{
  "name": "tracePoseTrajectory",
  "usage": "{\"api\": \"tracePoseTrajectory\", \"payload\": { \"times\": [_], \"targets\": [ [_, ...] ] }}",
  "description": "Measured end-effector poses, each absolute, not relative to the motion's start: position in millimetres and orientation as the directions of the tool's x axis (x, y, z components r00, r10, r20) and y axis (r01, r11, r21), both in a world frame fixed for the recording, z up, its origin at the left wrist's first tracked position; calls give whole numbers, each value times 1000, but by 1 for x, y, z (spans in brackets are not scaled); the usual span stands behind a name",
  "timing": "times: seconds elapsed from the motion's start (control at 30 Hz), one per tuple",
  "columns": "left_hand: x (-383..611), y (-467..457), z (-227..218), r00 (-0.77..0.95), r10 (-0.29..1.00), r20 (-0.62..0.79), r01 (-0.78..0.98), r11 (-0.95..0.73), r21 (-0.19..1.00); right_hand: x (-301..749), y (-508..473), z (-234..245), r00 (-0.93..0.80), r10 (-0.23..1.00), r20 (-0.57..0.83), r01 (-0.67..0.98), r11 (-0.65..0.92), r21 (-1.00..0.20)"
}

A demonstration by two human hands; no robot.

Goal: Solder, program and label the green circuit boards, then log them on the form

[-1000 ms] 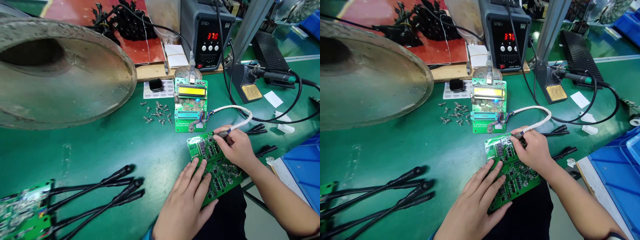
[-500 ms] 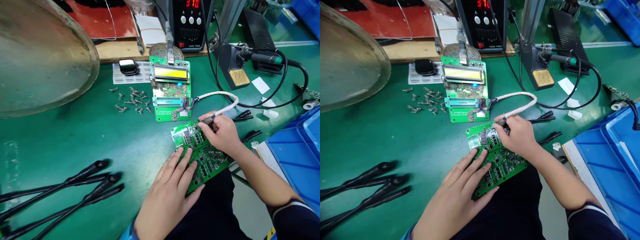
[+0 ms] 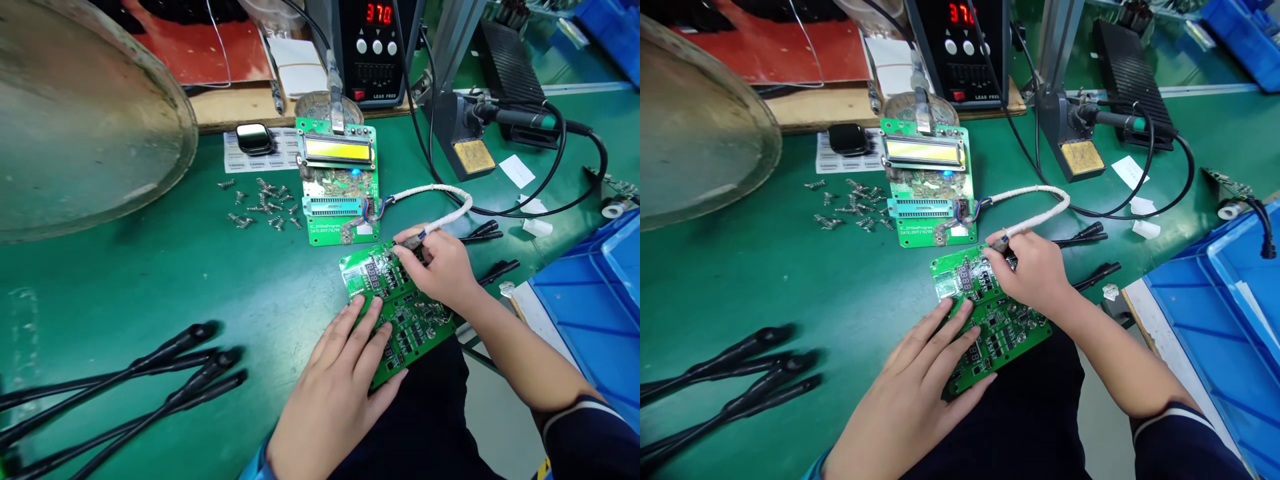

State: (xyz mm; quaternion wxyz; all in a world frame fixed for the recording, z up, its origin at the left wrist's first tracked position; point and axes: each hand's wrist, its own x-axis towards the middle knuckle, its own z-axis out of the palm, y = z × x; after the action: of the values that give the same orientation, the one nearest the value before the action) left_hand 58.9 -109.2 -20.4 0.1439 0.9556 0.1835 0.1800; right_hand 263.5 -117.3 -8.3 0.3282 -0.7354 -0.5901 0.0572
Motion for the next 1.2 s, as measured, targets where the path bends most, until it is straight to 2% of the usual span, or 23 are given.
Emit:
{"api": "tracePoseTrajectory", "payload": {
  "times": [0.37,0.73,1.2],
  "targets": [
    [59,-109,-21,872,389,296,289,-899,330,264,-117,-10,287,899,331,841,-71,-536],
    [57,-109,-22,875,384,294,293,-904,310,264,-117,-11,309,905,292,815,-94,-572],
    [57,-109,-23,875,388,290,299,-904,305,264,-117,-11,320,898,302,827,-109,-551]
  ]
}}
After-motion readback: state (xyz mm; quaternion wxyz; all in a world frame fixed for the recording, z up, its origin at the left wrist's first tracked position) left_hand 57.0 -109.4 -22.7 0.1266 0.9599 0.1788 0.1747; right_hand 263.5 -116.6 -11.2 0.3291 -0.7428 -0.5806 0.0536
